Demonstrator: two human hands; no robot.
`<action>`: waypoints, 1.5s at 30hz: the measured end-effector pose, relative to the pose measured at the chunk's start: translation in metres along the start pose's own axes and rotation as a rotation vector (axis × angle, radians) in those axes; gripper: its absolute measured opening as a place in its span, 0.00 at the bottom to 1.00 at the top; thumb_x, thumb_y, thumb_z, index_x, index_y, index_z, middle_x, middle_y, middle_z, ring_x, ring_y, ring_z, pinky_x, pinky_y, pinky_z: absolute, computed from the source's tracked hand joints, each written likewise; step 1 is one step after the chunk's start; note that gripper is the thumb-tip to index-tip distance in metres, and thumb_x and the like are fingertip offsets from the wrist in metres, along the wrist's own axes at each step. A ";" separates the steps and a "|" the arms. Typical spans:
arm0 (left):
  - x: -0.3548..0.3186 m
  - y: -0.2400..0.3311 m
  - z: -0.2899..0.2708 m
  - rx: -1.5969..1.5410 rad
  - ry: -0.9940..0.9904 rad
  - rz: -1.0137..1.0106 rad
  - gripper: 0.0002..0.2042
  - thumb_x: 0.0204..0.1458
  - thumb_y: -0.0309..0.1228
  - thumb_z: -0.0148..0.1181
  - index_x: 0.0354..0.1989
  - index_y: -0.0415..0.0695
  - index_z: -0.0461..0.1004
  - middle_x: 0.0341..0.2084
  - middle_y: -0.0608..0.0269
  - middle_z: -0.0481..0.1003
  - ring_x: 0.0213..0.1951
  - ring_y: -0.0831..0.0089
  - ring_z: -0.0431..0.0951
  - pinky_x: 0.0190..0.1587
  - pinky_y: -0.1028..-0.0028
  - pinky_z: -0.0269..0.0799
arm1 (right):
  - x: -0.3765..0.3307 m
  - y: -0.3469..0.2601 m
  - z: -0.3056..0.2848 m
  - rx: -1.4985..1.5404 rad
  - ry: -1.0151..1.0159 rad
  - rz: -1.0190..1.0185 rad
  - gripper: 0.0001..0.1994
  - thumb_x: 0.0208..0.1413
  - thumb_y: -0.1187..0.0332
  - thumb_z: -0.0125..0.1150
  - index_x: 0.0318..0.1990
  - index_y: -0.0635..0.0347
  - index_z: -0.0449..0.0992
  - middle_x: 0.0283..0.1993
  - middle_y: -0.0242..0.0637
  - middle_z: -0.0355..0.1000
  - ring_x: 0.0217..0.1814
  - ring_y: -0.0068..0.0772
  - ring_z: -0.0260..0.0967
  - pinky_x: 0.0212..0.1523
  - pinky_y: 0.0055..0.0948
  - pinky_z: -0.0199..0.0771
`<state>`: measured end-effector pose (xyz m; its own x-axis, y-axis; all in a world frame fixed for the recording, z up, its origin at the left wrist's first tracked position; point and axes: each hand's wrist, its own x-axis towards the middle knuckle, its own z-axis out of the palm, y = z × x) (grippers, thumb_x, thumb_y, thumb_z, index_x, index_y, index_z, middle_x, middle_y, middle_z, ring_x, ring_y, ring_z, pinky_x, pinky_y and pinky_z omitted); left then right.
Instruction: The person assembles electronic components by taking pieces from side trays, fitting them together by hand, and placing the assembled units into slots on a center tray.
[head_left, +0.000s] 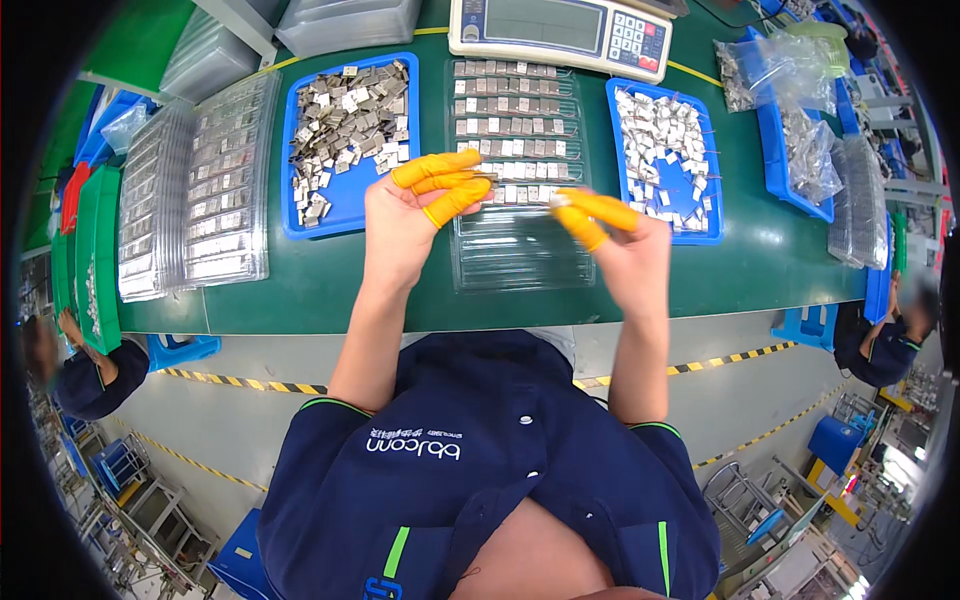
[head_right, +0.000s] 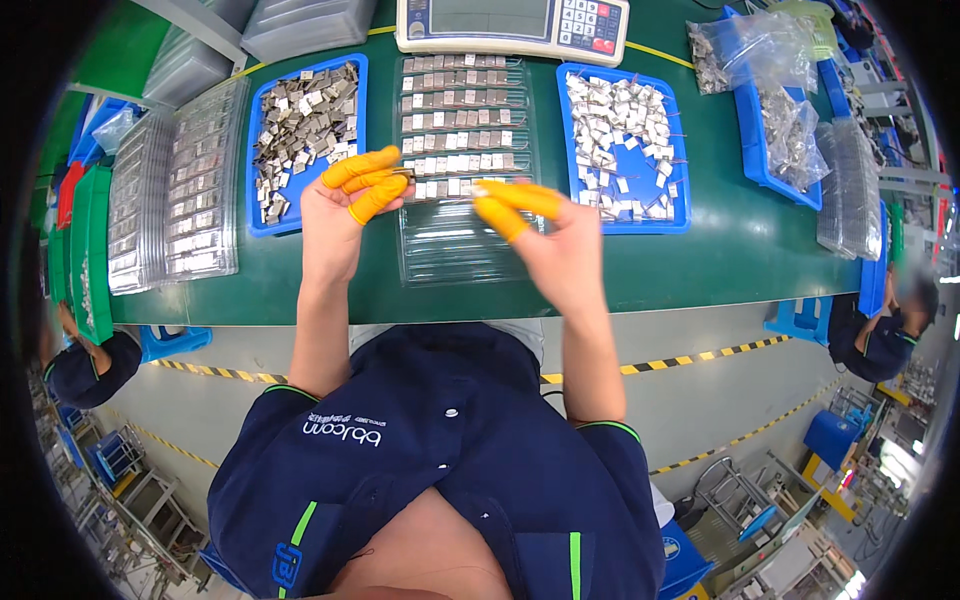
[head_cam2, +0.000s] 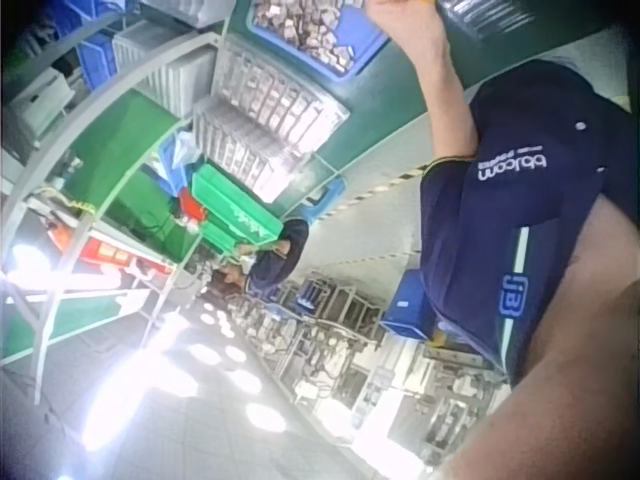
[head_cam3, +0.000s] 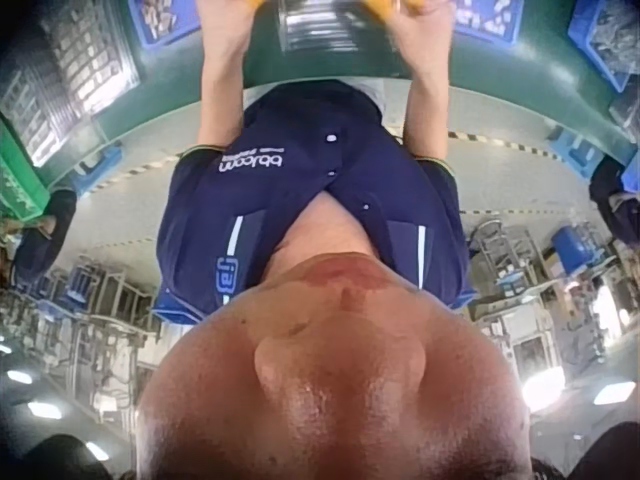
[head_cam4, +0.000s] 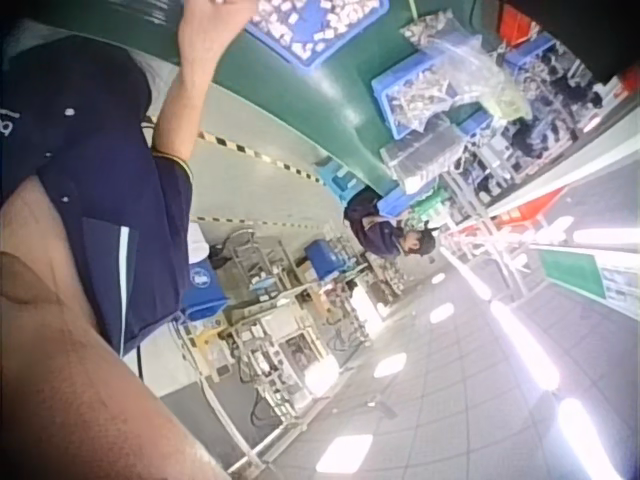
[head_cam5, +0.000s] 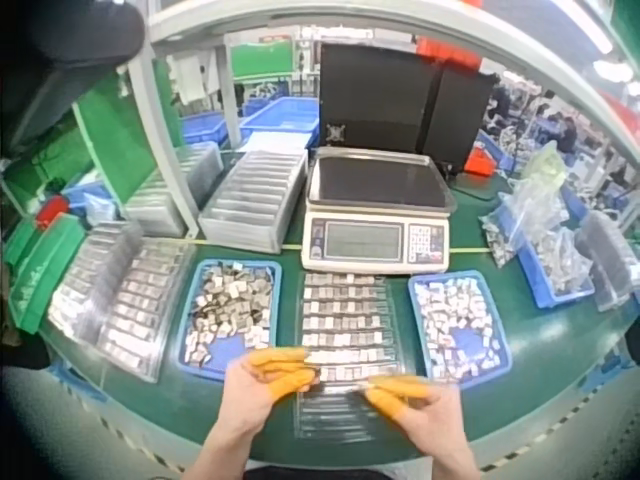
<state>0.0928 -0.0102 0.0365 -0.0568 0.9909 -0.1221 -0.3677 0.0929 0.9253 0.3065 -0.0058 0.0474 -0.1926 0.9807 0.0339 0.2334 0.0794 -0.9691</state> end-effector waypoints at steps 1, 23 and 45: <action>-0.001 0.000 0.003 0.001 -0.002 -0.005 0.12 0.45 0.19 0.59 0.41 0.32 0.73 0.36 0.52 0.75 0.36 0.66 0.78 0.40 0.75 0.75 | 0.000 -0.002 0.008 0.001 0.003 0.004 0.12 0.48 0.80 0.59 0.42 0.70 0.74 0.38 0.39 0.74 0.43 0.24 0.69 0.47 0.22 0.67; -0.017 -0.006 0.015 -0.017 -0.162 -0.162 0.20 0.45 0.18 0.60 0.49 0.35 0.68 0.30 0.55 0.77 0.33 0.72 0.78 0.38 0.78 0.73 | -0.006 -0.005 0.013 0.041 -0.107 -0.089 0.13 0.43 0.79 0.62 0.40 0.62 0.76 0.35 0.35 0.73 0.40 0.30 0.69 0.44 0.26 0.68; -0.037 -0.040 0.023 0.507 -0.032 -0.038 0.07 0.51 0.26 0.56 0.31 0.34 0.75 0.18 0.60 0.75 0.22 0.76 0.76 0.26 0.79 0.70 | -0.033 0.016 0.025 -0.477 0.237 -0.400 0.13 0.37 0.81 0.61 0.35 0.62 0.77 0.31 0.38 0.73 0.36 0.38 0.71 0.57 0.46 0.61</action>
<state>0.1313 -0.0482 0.0123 -0.0212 0.9877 -0.1550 0.1287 0.1564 0.9793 0.2931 -0.0415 0.0244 -0.1497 0.8675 0.4744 0.5941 0.4624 -0.6582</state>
